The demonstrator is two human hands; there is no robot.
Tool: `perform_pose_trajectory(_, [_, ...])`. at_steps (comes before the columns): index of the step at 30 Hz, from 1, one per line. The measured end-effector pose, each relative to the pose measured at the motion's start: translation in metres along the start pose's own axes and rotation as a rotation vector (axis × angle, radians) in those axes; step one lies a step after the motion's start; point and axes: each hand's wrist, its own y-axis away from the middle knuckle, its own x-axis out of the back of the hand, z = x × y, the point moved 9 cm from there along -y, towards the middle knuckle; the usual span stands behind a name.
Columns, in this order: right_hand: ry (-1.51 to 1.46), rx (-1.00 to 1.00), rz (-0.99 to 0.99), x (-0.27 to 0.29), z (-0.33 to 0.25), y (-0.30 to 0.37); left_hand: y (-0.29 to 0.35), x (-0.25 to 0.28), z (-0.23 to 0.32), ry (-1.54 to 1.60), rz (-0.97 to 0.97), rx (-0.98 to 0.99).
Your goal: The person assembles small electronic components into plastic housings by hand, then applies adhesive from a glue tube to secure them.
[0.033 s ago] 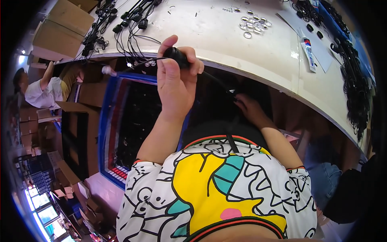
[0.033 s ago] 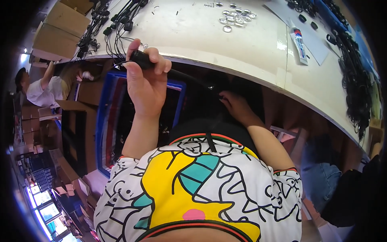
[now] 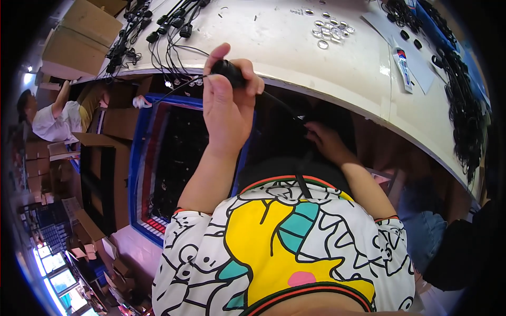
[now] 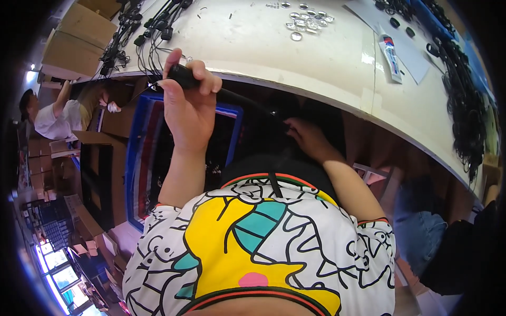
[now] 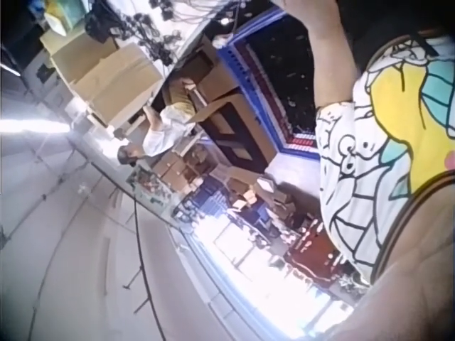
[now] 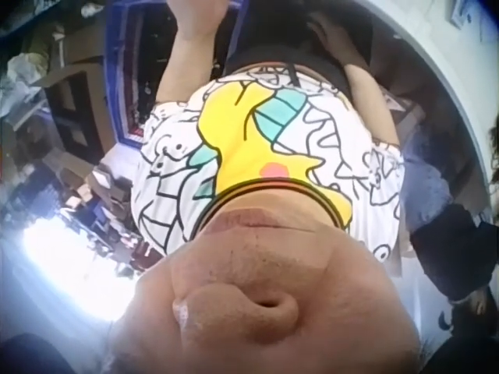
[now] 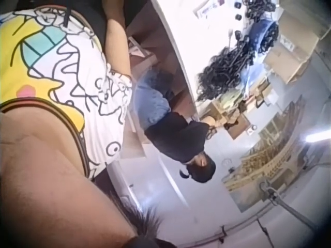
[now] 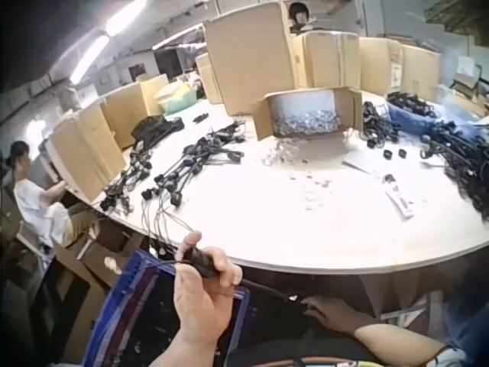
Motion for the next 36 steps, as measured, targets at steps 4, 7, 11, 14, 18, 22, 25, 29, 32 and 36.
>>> perform_pose_trajectory(4, [0.109,0.172,0.051,0.046,-0.075,-0.010,-0.002,-0.003,-0.008,0.107,-0.044,0.108])
perform_pose_trajectory(7, [-0.089,0.304,0.135,0.099,-0.135,-0.016,0.005,-0.003,-0.029,0.023,-0.075,0.213])
perform_pose_trajectory(11, [-0.034,0.355,0.234,0.142,-0.175,-0.037,0.017,-0.018,-0.066,-0.189,-0.209,0.332])
perform_pose_trajectory(14, [-0.046,0.351,0.166,0.147,-0.174,-0.049,0.023,-0.031,-0.081,-0.277,-0.217,0.428])
perform_pose_trajectory(18, [0.132,0.267,0.016,0.145,-0.165,-0.050,0.030,-0.033,-0.096,-0.336,-0.249,0.514])
perform_pose_trajectory(22, [0.172,-0.080,-0.081,0.139,-0.145,-0.046,0.038,-0.035,-0.101,-0.372,-0.278,0.474])
perform_pose_trajectory(25, [0.232,0.033,0.053,0.142,-0.144,-0.044,0.043,-0.032,-0.110,-0.338,-0.224,0.525])
perform_pose_trajectory(29, [0.183,0.218,0.392,0.156,-0.163,-0.047,0.052,-0.033,-0.122,-0.446,-0.329,0.401])
perform_pose_trajectory(32, [-0.118,0.002,0.080,0.129,-0.144,-0.067,0.066,-0.035,-0.136,-0.389,-0.325,0.484])
perform_pose_trajectory(36, [-0.346,-0.096,-0.053,0.103,-0.131,-0.062,0.081,-0.016,-0.143,-0.478,-0.361,0.523])
